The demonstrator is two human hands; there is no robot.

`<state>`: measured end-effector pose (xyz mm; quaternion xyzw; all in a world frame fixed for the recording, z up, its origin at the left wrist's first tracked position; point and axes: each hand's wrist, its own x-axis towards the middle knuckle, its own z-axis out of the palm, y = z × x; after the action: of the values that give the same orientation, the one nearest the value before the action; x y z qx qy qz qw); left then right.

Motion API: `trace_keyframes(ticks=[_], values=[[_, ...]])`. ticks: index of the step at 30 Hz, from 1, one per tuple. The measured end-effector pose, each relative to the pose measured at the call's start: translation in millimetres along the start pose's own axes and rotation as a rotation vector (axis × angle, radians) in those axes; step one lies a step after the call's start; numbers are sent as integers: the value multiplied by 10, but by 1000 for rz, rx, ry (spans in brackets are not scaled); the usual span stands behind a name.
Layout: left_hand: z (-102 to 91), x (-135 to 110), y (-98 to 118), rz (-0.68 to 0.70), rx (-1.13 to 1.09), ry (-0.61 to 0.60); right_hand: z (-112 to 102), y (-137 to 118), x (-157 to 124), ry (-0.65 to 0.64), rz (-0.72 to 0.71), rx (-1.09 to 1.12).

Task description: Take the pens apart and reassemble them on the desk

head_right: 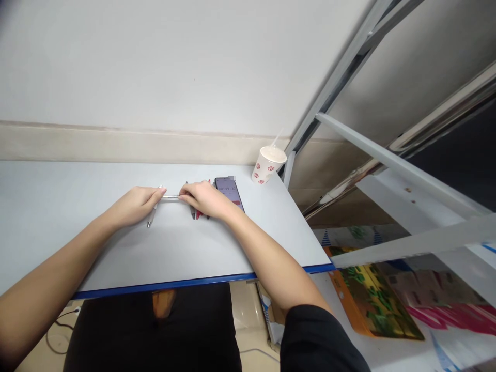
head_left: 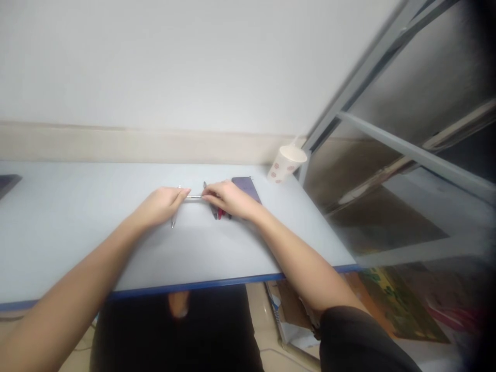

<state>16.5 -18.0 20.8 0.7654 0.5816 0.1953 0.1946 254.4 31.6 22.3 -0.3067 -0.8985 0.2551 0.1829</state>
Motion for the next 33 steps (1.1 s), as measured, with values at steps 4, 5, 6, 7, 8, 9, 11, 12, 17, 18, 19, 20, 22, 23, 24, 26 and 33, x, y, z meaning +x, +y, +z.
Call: trace_keyframes(ticks=[4,5,6,7,8,9,11,12,17,18,19,20,22,23,24,26,33], values=[[0,0,-2,-10,-15,1,24,33,-2,142,-77,-22],[-4,-1,-1,-8,-22,3,28,39,-1,160,-89,-41],[-7,-1,0,-3,-31,4,31,45,0,173,-95,-57],[-11,-2,1,2,-45,2,32,50,2,182,-97,-68],[-12,-2,1,3,-64,-1,32,55,5,191,-96,-78],[-12,-1,0,-1,-88,-9,32,60,8,208,-91,-88],[-7,-1,-3,-2,-145,-27,36,69,14,263,-78,-113],[-2,-2,-5,4,-171,-35,39,73,15,299,-72,-127],[16,-15,-5,45,-253,-46,67,72,15,494,-32,-198],[17,-18,-5,50,-268,-50,69,67,15,521,-16,-206],[18,-20,-5,59,-280,-51,70,62,16,543,-1,-212],[18,-21,-6,70,-287,-52,70,57,17,562,11,-215],[23,-20,-13,98,-283,-50,65,47,19,585,22,-211],[26,-19,-17,112,-276,-48,62,44,19,593,22,-206],[31,-17,-22,124,-270,-45,60,43,19,602,20,-199],[41,-14,-29,134,-262,-34,56,47,21,625,15,-185],[62,0,-49,125,-270,-1,46,130,36,714,11,-200]])
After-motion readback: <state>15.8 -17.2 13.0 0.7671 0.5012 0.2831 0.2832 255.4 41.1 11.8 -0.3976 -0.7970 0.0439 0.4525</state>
